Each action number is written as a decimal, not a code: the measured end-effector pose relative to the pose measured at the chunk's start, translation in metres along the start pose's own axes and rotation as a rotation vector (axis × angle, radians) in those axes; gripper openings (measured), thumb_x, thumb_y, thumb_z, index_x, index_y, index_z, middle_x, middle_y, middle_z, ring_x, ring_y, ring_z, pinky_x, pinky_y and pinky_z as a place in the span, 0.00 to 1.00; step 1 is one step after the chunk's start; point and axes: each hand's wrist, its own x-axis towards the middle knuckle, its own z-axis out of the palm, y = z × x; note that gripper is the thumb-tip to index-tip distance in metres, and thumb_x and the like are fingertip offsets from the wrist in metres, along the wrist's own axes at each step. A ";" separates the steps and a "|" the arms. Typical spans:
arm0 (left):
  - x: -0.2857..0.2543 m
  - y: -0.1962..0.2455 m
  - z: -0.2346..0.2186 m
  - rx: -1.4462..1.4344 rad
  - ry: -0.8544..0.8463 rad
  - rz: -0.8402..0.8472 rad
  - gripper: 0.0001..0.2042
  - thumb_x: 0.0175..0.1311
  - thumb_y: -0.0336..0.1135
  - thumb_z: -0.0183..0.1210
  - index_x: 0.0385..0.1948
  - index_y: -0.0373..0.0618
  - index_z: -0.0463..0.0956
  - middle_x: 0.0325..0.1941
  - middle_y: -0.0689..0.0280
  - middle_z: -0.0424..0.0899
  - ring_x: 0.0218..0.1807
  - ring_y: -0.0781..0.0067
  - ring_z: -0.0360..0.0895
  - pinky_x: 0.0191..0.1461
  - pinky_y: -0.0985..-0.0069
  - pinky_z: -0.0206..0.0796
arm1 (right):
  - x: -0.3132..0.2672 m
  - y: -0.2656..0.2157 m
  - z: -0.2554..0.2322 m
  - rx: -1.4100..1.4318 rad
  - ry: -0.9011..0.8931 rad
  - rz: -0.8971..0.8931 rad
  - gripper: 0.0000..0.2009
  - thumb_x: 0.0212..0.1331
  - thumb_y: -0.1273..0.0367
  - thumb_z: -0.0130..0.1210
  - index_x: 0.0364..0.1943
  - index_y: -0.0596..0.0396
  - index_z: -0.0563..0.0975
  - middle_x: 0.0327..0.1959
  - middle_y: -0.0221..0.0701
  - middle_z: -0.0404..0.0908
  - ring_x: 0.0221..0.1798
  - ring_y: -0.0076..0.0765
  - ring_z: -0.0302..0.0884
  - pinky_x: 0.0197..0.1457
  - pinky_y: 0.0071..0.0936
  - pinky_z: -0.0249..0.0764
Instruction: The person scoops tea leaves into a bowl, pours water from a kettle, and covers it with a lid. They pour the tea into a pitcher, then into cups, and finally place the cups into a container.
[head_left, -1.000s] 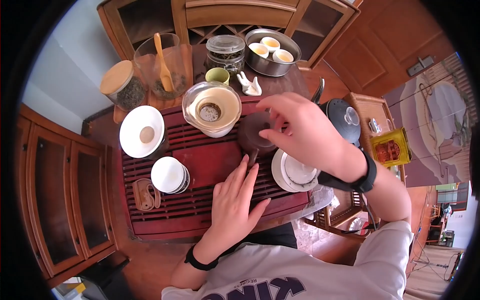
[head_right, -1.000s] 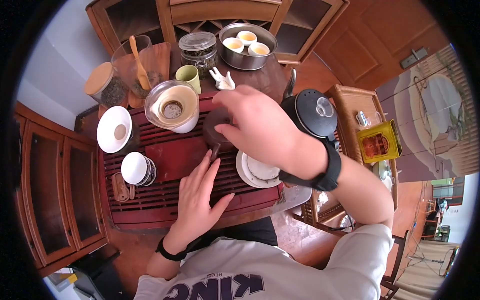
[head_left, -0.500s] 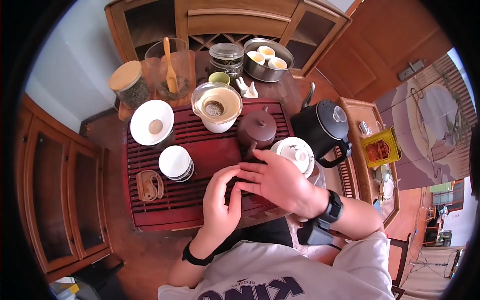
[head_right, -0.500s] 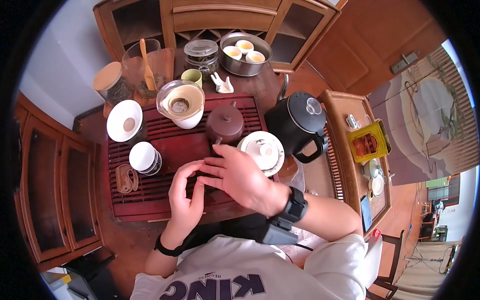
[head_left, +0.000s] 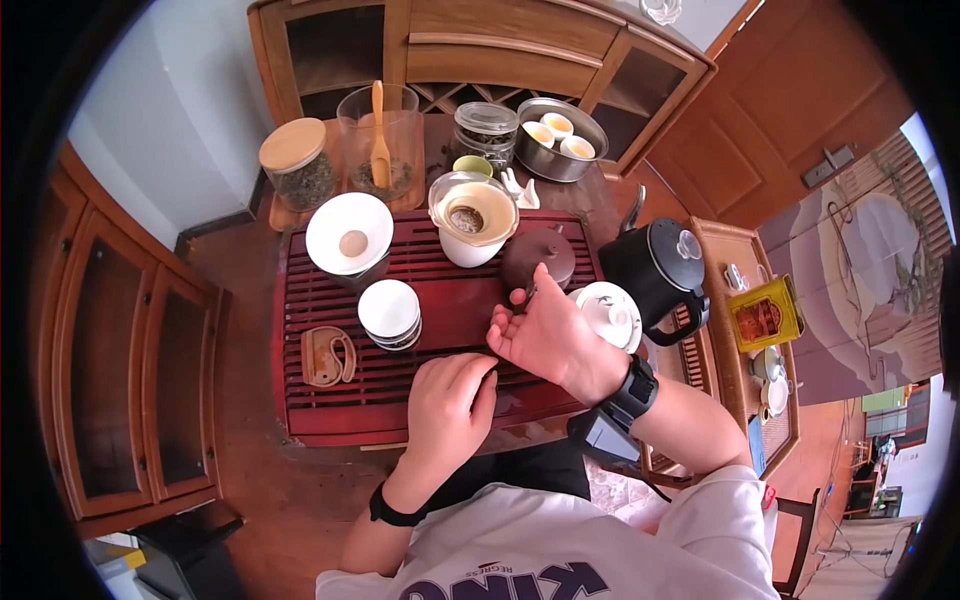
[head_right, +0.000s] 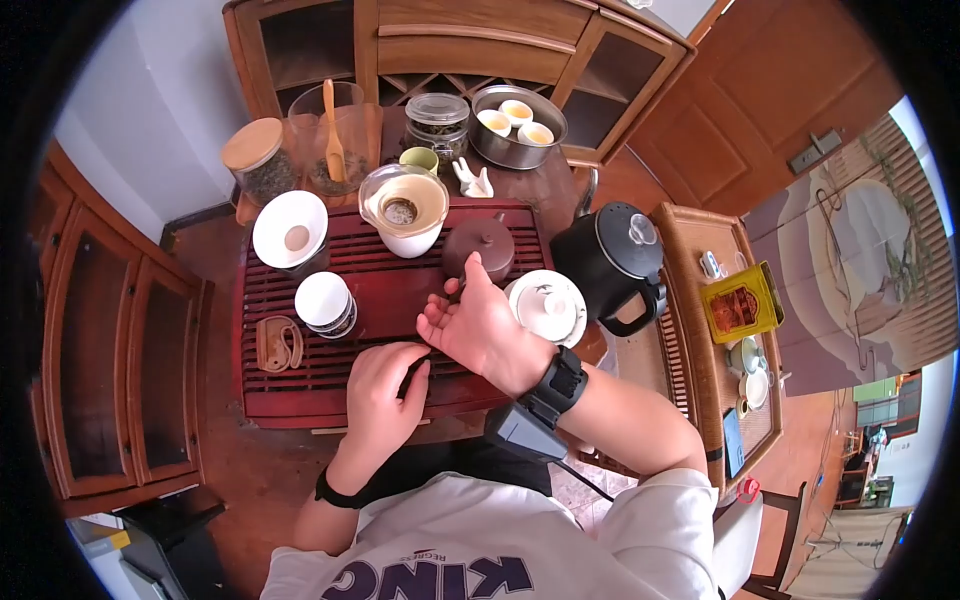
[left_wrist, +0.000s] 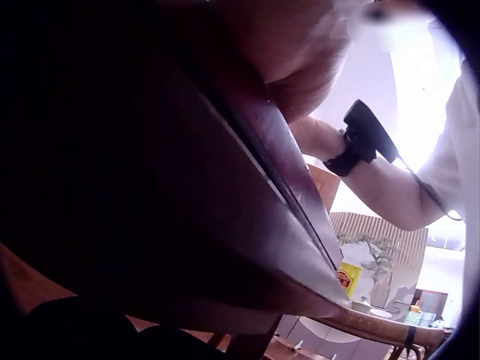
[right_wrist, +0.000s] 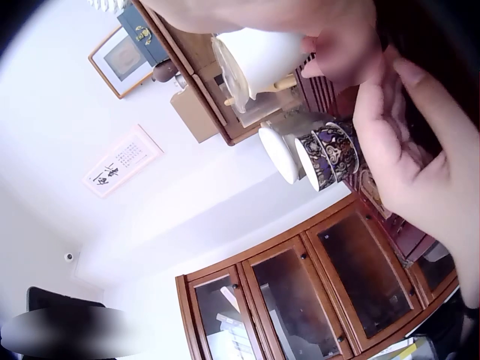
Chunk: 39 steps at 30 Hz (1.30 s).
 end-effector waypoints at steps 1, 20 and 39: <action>-0.001 -0.001 0.000 -0.008 0.000 -0.002 0.10 0.56 0.24 0.63 0.40 0.42 0.79 0.40 0.61 0.84 0.42 0.55 0.81 0.49 0.62 0.69 | 0.003 -0.001 0.000 0.045 0.016 -0.011 0.23 0.75 0.46 0.42 0.32 0.52 0.66 0.35 0.34 0.67 0.38 0.35 0.66 0.45 0.36 0.74; -0.002 0.000 -0.004 -0.068 0.003 -0.031 0.09 0.55 0.24 0.65 0.38 0.42 0.79 0.40 0.59 0.85 0.43 0.53 0.81 0.50 0.61 0.71 | -0.021 -0.019 0.004 0.043 0.049 -0.199 0.20 0.75 0.50 0.47 0.30 0.49 0.66 0.29 0.29 0.62 0.26 0.26 0.54 0.33 0.25 0.63; -0.001 -0.002 -0.002 -0.076 0.032 -0.026 0.08 0.56 0.25 0.64 0.37 0.42 0.80 0.38 0.61 0.85 0.40 0.56 0.82 0.48 0.62 0.72 | -0.102 -0.135 0.007 -0.866 -0.073 -0.329 0.23 0.71 0.46 0.51 0.26 0.45 0.67 0.27 0.24 0.70 0.26 0.19 0.59 0.28 0.18 0.60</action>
